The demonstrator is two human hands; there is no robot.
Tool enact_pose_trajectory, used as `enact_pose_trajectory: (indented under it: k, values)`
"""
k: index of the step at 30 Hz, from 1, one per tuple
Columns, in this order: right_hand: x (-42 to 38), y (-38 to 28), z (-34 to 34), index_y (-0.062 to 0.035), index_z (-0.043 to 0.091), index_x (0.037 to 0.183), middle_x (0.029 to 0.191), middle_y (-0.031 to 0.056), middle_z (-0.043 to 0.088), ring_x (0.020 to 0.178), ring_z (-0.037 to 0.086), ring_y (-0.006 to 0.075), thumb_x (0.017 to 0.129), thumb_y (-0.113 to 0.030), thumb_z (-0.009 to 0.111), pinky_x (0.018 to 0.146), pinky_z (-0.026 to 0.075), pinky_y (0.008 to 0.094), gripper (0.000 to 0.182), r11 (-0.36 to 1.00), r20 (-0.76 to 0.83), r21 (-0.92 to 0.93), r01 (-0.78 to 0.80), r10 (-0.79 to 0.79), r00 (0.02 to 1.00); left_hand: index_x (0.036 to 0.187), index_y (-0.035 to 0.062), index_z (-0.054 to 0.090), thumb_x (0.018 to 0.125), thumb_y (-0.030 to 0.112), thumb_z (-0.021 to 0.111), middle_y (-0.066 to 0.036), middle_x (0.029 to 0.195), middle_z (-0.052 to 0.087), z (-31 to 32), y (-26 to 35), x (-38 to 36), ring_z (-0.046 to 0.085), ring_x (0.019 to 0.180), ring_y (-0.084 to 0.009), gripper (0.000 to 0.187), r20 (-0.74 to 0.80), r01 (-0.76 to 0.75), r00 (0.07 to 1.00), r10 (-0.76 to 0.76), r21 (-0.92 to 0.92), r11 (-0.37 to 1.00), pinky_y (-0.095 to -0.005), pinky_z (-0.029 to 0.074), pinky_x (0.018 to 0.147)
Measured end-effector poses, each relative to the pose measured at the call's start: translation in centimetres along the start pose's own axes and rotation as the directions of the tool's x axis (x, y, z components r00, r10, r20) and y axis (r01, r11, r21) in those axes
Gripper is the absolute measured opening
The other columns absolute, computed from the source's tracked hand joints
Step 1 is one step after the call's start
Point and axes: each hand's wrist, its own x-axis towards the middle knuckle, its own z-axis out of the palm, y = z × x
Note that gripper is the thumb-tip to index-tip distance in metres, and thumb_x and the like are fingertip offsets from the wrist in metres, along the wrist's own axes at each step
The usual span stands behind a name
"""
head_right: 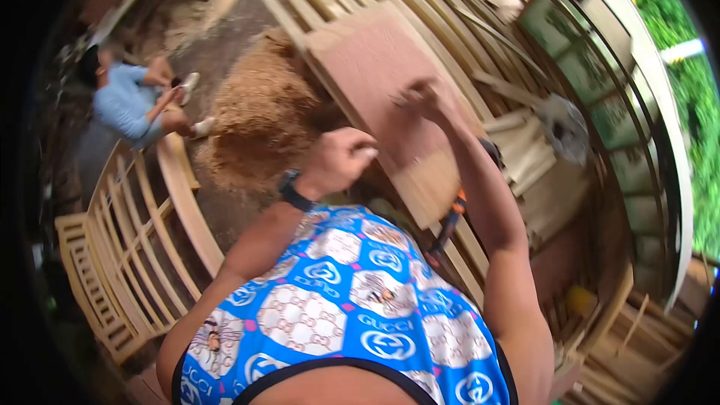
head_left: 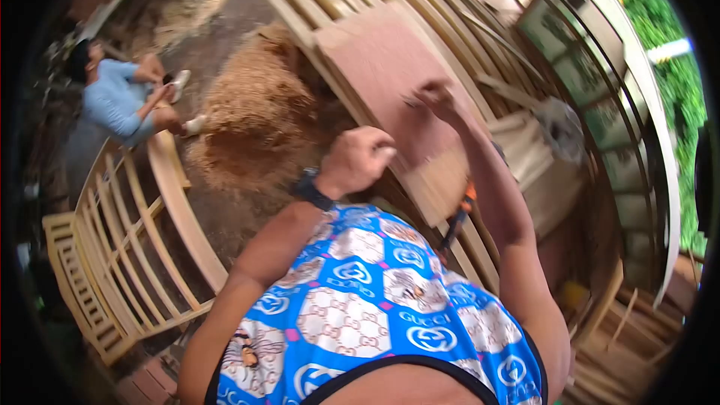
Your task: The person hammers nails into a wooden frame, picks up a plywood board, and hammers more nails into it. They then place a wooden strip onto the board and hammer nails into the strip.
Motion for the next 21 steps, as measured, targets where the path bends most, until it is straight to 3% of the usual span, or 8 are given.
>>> enact_pose_trajectory:
  k: [5,8,10,14,15,17,18,21]
  values:
    - [0.1,2.8,1.6,0.002,0.076,0.091,0.078,0.0156,0.075,0.07,0.07,0.0194,0.091,-0.025,0.074,0.065,0.054,0.0375,0.027,0.989,0.04,0.148,-0.026,0.02,0.999,0.099,0.0043,0.075,0.087,0.025,0.067,-0.018,0.102,0.074,1.7,-1.0,2.3,0.07,0.099,-0.0368,0.025,0.047,-0.003,0.999,0.0,0.075,0.997,-0.0467,0.056,0.088]
    - [0.7,6.5,3.0,0.0031,0.074,0.087,0.075,0.0135,0.073,0.067,0.067,0.0185,0.092,-0.024,0.074,0.062,0.052,0.0372,0.027,0.963,-0.114,0.035,0.267,-0.262,0.958,0.105,0.0023,0.072,0.084,0.016,0.063,-0.018,0.095,0.067,3.5,-2.6,6.2,0.068,0.094,-0.0399,0.026,-0.025,-0.07,0.997,0.073,0.115,0.991,-0.0491,0.055,0.083]
    - [-0.7,0.2,-0.3,0.0037,0.073,0.089,0.075,0.0119,0.071,0.067,0.064,0.0172,0.094,-0.019,0.072,0.062,0.051,0.0357,0.024,0.995,0.061,0.092,0.025,-0.031,0.998,0.104,0.0027,0.072,0.085,0.015,0.063,-0.017,0.095,0.067,3.5,-3.3,9.2,0.068,0.093,-0.0404,0.025,-0.045,-0.088,0.994,0.097,0.166,0.982,-0.049,0.056,0.082]
    - [-1.4,-1.2,-0.7,0.0023,0.072,0.101,0.085,0.0076,0.072,0.075,0.065,0.0139,0.099,-0.011,0.069,0.072,0.053,0.0305,0.014,0.981,0.142,0.174,-0.084,0.06,0.988,0.106,0.0086,0.076,0.089,0.022,0.065,-0.014,0.093,0.068,5.8,-10.1,12.7,0.069,0.091,-0.0409,0.024,0.107,-0.271,0.962,0.25,0.317,0.909,-0.0485,0.058,0.078]
    - [-0.9,3.3,1.7,0.0019,0.072,0.108,0.095,0.0043,0.071,0.085,0.063,0.0121,0.099,-0.006,0.066,0.079,0.053,0.0289,0.013,0.725,0.148,0.686,-0.066,-0.05,0.988,0.106,0.0104,0.077,0.09,0.026,0.066,-0.014,0.093,0.069,7.1,-10.7,14.8,0.069,0.09,-0.0401,0.025,0.254,-0.374,0.92,0.297,0.347,0.86,-0.0478,0.058,0.077]
    - [-0.4,5.1,1.2,0.0032,0.071,0.116,0.103,0.0,0.068,0.095,0.059,0.0104,0.099,0.0,0.064,0.084,0.05,0.0281,0.019,0.954,0.197,0.288,-0.085,0.028,0.98,0.104,0.0097,0.077,0.093,0.03,0.066,-0.019,0.09,0.073,5.7,-7.9,14.2,0.071,0.082,-0.0382,0.025,0.23,-0.26,0.955,0.19,0.334,0.906,-0.0481,0.057,0.072]
    - [-0.4,4.3,1.5,0.0028,0.074,0.111,0.096,0.0041,0.072,0.089,0.061,0.0114,0.098,-0.006,0.068,0.079,0.052,0.0295,0.017,0.951,0.169,0.294,-0.098,0.049,0.984,0.102,0.0086,0.077,0.091,0.028,0.068,-0.018,0.089,0.073,5.8,-8.7,14.4,0.071,0.083,-0.039,0.024,0.166,-0.366,0.927,0.337,0.199,0.909,-0.0482,0.056,0.071]
    - [-2.2,-3.8,-2.3,-0.004,0.079,0.101,0.083,0.014,0.076,0.071,0.069,0.0238,0.095,-0.03,0.074,0.067,0.055,0.0384,0.027,0.999,0.031,-0.02,-0.04,0.04,0.999,0.099,0.0069,0.076,0.087,0.018,0.07,-0.018,0.09,0.074,4.0,-4.9,13.1,0.071,0.082,-0.0385,0.018,0.12,-0.202,0.976,0.183,0.164,0.966,-0.0451,0.058,0.071]
